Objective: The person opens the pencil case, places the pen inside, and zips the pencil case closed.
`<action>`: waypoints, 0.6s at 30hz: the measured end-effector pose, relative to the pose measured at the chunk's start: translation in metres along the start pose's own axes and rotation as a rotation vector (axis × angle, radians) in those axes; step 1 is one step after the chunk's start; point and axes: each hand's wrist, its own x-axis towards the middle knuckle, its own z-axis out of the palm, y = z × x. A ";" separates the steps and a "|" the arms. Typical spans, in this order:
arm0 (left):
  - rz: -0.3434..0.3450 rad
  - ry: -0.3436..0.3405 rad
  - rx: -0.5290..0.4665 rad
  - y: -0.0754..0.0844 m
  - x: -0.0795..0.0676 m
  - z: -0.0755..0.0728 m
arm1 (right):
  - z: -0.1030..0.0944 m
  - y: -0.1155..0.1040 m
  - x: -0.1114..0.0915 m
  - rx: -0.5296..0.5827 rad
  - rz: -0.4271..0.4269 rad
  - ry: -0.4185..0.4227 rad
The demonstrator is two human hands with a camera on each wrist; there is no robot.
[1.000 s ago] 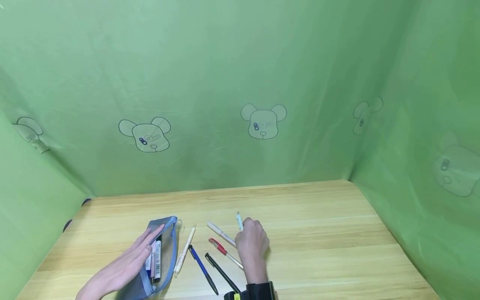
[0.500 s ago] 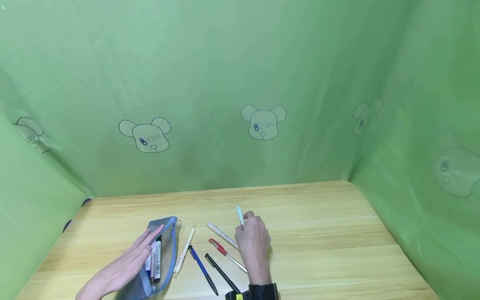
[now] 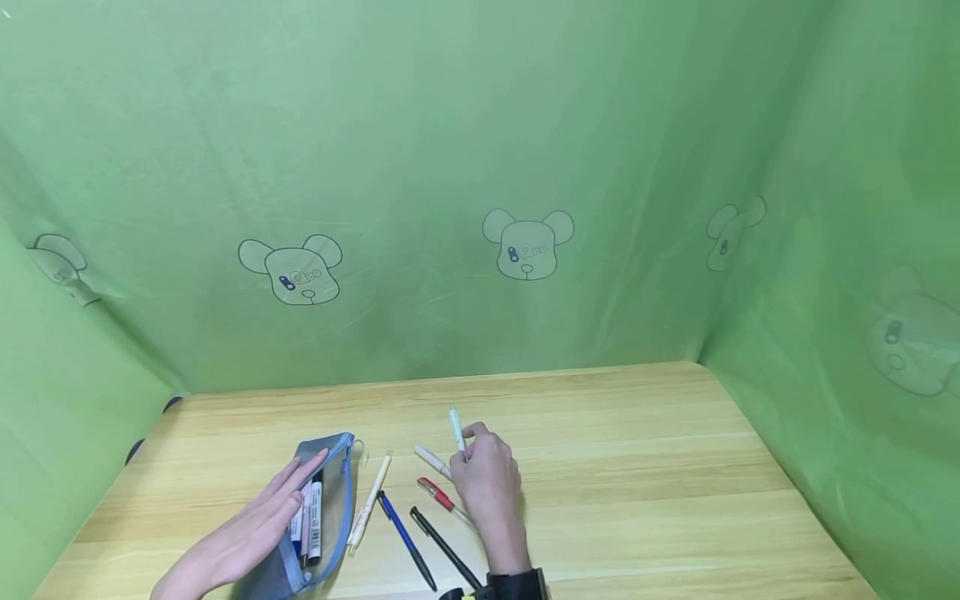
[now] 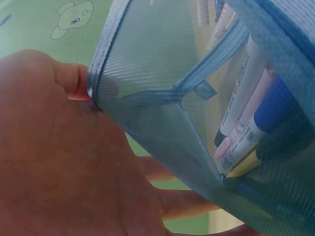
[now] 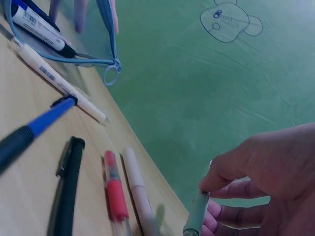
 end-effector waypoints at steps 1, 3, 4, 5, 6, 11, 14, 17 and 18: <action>0.000 0.000 -0.002 0.000 0.000 0.000 | 0.001 -0.002 -0.001 0.002 -0.005 -0.002; -0.002 -0.002 -0.005 -0.001 0.000 0.000 | 0.004 -0.005 -0.002 0.009 -0.009 -0.007; -0.003 -0.003 -0.007 0.000 0.000 0.000 | 0.005 -0.007 -0.002 0.012 -0.014 -0.010; -0.006 -0.004 -0.009 0.000 0.001 0.000 | 0.006 -0.008 -0.003 0.016 -0.019 -0.013; -0.007 -0.004 -0.012 0.000 0.001 -0.001 | 0.008 -0.009 -0.003 0.018 -0.026 -0.016; 0.000 -0.003 -0.008 0.000 0.000 -0.001 | 0.015 -0.015 -0.007 0.006 -0.076 -0.027; 0.004 -0.001 -0.008 0.000 -0.001 0.000 | 0.018 -0.018 -0.010 0.002 -0.098 -0.039; 0.002 -0.001 -0.009 0.000 -0.001 0.000 | 0.020 -0.021 -0.013 0.015 -0.110 -0.068; 0.001 -0.001 -0.009 0.000 0.000 0.000 | 0.021 -0.023 -0.013 0.017 -0.113 -0.079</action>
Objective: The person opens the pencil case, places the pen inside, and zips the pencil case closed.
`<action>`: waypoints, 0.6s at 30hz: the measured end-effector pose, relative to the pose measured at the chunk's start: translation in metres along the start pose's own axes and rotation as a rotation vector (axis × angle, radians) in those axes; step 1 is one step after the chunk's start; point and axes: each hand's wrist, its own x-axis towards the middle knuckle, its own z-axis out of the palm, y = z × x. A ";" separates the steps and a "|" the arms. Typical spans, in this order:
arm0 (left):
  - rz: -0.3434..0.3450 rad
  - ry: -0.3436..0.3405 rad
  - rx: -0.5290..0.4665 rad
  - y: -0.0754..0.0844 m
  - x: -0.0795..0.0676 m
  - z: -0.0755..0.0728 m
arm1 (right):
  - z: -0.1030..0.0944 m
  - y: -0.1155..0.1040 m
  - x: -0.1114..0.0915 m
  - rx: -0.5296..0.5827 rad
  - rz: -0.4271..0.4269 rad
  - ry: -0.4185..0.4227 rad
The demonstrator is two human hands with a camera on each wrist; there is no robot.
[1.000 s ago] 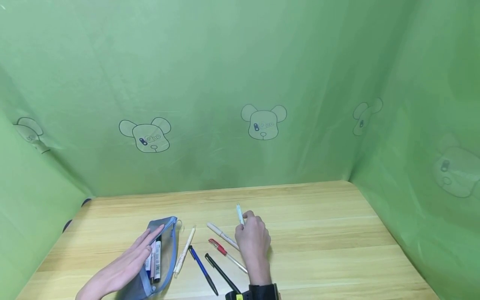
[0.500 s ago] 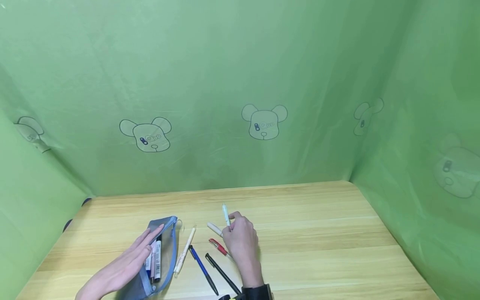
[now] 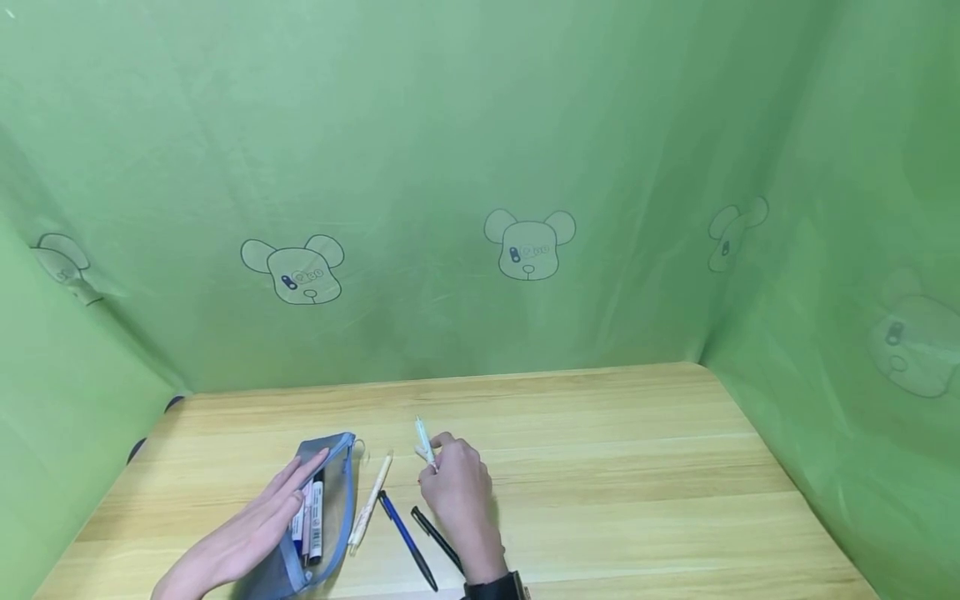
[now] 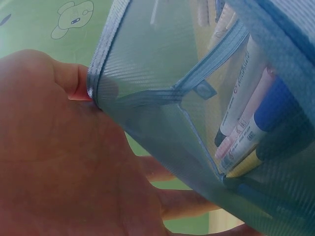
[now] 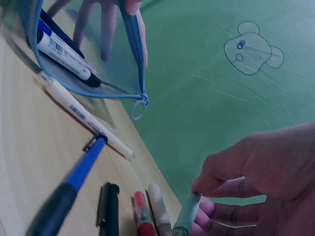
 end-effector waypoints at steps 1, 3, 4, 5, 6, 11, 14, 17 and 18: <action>-0.003 -0.001 -0.001 0.000 0.000 0.000 | 0.001 -0.001 -0.001 0.006 -0.001 -0.014; -0.008 -0.003 -0.001 0.000 0.000 0.000 | 0.001 -0.004 -0.003 0.011 -0.015 -0.042; -0.010 -0.004 -0.001 0.000 0.001 0.000 | 0.001 -0.005 -0.003 0.007 -0.028 -0.055; -0.012 -0.004 -0.001 0.000 0.001 0.000 | 0.002 -0.005 -0.004 0.004 -0.040 -0.067; -0.014 -0.004 -0.001 0.000 0.001 0.000 | 0.002 -0.006 -0.005 0.003 -0.053 -0.079; -0.019 0.000 0.004 0.000 0.001 0.000 | 0.006 -0.006 -0.006 -0.010 -0.093 -0.111; -0.022 0.000 0.004 0.000 0.001 0.000 | 0.009 -0.007 -0.008 -0.010 -0.101 -0.130; -0.025 0.001 0.007 0.001 0.001 0.000 | 0.010 -0.010 -0.010 0.001 -0.103 -0.160; -0.025 0.002 0.008 0.001 0.001 0.000 | 0.011 -0.011 -0.010 0.005 -0.104 -0.170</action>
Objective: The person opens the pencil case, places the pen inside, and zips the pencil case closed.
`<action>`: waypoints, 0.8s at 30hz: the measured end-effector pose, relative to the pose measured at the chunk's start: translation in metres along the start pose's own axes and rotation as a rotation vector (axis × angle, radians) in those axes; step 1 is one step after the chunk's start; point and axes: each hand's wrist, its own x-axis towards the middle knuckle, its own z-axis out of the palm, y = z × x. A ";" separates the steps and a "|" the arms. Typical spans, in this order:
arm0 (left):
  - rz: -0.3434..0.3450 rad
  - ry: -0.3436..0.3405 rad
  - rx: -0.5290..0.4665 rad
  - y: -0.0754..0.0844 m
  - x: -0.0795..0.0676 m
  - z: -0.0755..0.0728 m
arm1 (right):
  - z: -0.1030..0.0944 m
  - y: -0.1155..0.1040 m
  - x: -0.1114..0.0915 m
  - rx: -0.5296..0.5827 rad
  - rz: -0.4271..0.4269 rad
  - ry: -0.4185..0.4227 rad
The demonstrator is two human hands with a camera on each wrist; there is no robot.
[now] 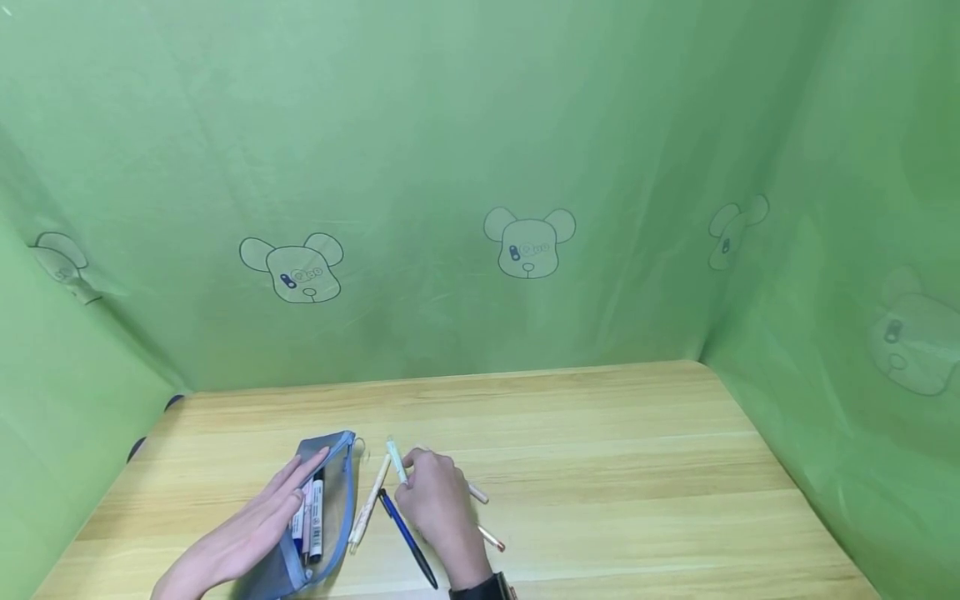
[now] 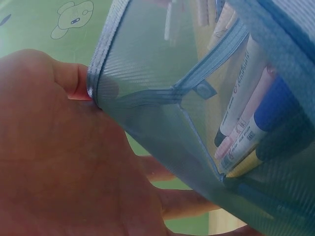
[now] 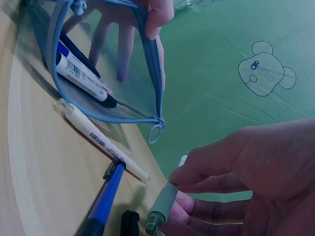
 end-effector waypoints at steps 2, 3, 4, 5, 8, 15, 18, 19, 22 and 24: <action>0.001 0.001 0.004 0.000 0.000 0.000 | 0.001 -0.003 -0.001 0.015 0.006 -0.022; 0.001 0.002 0.006 0.000 0.000 0.001 | 0.001 -0.004 -0.001 0.015 0.005 -0.032; 0.001 0.003 0.008 0.000 0.000 0.001 | 0.002 -0.005 -0.002 0.018 0.001 -0.042; 0.001 0.003 0.011 0.000 0.000 0.001 | 0.002 -0.006 -0.002 0.020 -0.005 -0.051; -0.004 0.005 0.010 0.000 0.000 0.001 | 0.004 -0.010 -0.004 0.019 -0.032 -0.069; -0.010 0.004 0.010 0.001 -0.001 0.001 | 0.013 -0.018 -0.005 0.020 -0.098 -0.071; -0.006 0.002 0.010 0.001 -0.001 0.001 | 0.020 -0.020 -0.005 0.029 -0.102 -0.071; -0.003 0.003 0.011 0.001 -0.001 0.001 | 0.022 -0.021 -0.005 0.032 -0.101 -0.070; 0.001 0.009 0.013 0.000 -0.001 0.001 | 0.029 -0.022 -0.004 0.042 -0.103 -0.060; 0.000 0.011 0.015 0.001 -0.001 0.001 | 0.034 -0.023 -0.003 0.072 -0.096 -0.056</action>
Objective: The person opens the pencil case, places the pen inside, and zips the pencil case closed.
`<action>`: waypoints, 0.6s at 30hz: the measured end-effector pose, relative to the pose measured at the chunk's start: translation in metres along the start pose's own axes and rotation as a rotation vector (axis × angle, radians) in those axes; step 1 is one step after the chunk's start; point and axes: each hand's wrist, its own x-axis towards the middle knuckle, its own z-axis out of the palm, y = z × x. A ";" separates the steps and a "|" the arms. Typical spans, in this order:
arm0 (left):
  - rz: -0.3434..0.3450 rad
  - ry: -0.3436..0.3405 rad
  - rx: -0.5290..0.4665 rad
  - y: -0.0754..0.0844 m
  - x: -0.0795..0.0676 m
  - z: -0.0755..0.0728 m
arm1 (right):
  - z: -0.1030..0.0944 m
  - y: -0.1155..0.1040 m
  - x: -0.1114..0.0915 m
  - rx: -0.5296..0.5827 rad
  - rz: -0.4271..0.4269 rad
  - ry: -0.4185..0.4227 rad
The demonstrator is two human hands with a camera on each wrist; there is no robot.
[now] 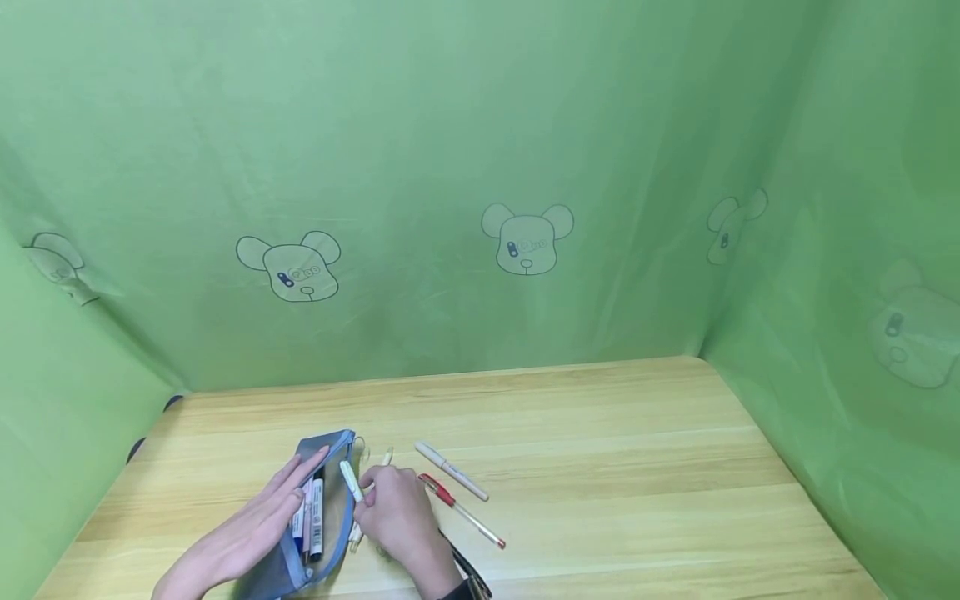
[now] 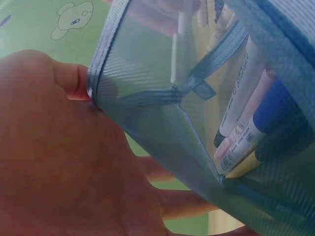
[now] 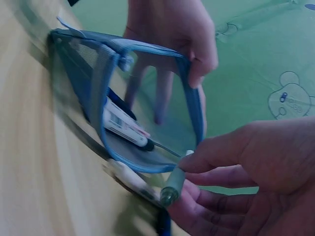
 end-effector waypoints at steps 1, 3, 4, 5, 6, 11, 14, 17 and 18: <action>-0.002 0.000 0.000 0.000 0.000 0.000 | 0.002 0.000 0.000 0.022 0.006 0.000; -0.006 -0.005 -0.003 0.000 0.000 0.000 | 0.007 0.000 0.002 0.075 0.018 0.001; -0.008 -0.008 -0.005 0.000 0.000 0.000 | 0.010 0.000 0.002 0.104 0.022 0.004; -0.010 -0.010 -0.007 0.000 0.000 -0.001 | 0.012 -0.001 0.003 0.126 0.022 0.011; -0.011 -0.013 -0.009 0.001 0.000 -0.001 | 0.014 -0.001 0.004 0.138 0.020 0.022; -0.004 -0.016 -0.019 0.000 0.000 -0.001 | 0.022 -0.003 0.007 0.164 0.019 0.078; -0.006 -0.016 -0.020 0.001 0.000 -0.001 | 0.025 -0.006 0.008 0.197 0.044 0.071; -0.011 -0.015 -0.022 0.001 0.000 -0.002 | 0.030 -0.009 0.008 0.221 0.049 0.064; -0.011 -0.015 -0.020 0.001 0.000 -0.002 | 0.032 -0.011 0.008 0.225 0.045 0.065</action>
